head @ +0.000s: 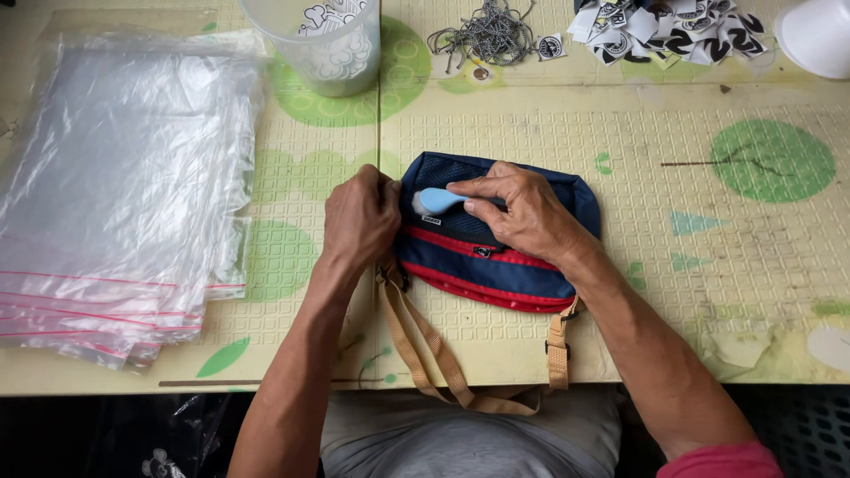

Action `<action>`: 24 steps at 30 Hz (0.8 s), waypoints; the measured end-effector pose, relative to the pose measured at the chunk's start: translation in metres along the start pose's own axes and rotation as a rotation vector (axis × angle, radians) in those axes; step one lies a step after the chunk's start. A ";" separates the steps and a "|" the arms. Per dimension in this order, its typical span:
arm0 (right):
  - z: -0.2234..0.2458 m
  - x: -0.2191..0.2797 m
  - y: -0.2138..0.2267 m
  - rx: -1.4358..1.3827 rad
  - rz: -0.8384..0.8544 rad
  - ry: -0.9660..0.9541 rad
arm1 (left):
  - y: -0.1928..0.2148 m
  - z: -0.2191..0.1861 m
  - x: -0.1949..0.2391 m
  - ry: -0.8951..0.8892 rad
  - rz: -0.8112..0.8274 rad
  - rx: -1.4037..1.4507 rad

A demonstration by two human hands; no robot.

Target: The person scrubs a blue and red shoulder bag with a light blue brush, focusing on the exterior fabric, zipper, and strap attachment points. They then attach a small metal chain to the bag's zipper pull.

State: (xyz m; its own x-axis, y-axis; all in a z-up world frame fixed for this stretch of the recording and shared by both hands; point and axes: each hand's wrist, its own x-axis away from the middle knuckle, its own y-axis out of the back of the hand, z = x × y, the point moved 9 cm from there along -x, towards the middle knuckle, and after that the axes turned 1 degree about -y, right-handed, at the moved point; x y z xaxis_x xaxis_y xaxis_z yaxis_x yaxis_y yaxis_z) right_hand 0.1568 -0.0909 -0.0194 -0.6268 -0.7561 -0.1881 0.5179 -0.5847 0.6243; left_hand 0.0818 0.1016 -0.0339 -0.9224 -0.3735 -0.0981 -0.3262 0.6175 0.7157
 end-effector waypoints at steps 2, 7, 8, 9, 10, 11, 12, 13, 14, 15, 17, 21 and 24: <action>0.004 -0.002 0.000 0.018 0.005 0.010 | 0.004 0.004 -0.002 0.017 0.018 0.058; 0.027 -0.003 -0.006 0.194 0.010 0.053 | 0.001 0.014 -0.004 0.057 0.056 0.169; 0.037 -0.003 -0.005 0.297 0.010 0.082 | 0.001 0.015 -0.004 0.056 0.068 0.171; 0.048 -0.002 -0.006 0.399 0.009 0.112 | 0.000 0.015 -0.005 0.056 0.081 0.173; 0.048 -0.007 -0.004 0.401 0.010 0.115 | 0.000 0.016 -0.005 0.056 0.077 0.174; 0.049 -0.012 -0.001 0.472 -0.007 0.115 | 0.000 0.016 -0.004 0.053 0.084 0.172; 0.049 -0.016 0.002 0.542 -0.027 0.113 | -0.001 0.015 -0.004 0.049 0.095 0.169; 0.043 -0.023 0.003 0.543 -0.028 0.114 | 0.000 0.014 -0.005 0.047 0.094 0.169; 0.039 -0.029 0.010 0.650 -0.108 0.108 | 0.000 0.013 -0.004 0.055 0.092 0.179; 0.036 -0.034 0.016 0.757 -0.189 0.103 | 0.000 0.013 -0.003 0.063 0.090 0.189; 0.041 -0.039 0.017 0.753 -0.179 0.102 | 0.000 0.015 -0.003 0.065 0.082 0.198; 0.053 -0.023 -0.011 0.460 0.071 -0.015 | 0.002 0.018 -0.001 0.079 0.060 0.224; 0.089 0.003 -0.023 0.225 0.309 -0.078 | 0.000 0.022 -0.003 0.093 0.069 0.228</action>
State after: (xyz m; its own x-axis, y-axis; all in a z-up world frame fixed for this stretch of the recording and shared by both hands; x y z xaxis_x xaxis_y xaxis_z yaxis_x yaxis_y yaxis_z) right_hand 0.0914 -0.0533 0.0337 -0.5081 -0.8568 0.0881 0.5544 -0.2470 0.7947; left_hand 0.0802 0.1177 -0.0491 -0.9245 -0.3807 0.0174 -0.3109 0.7800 0.5431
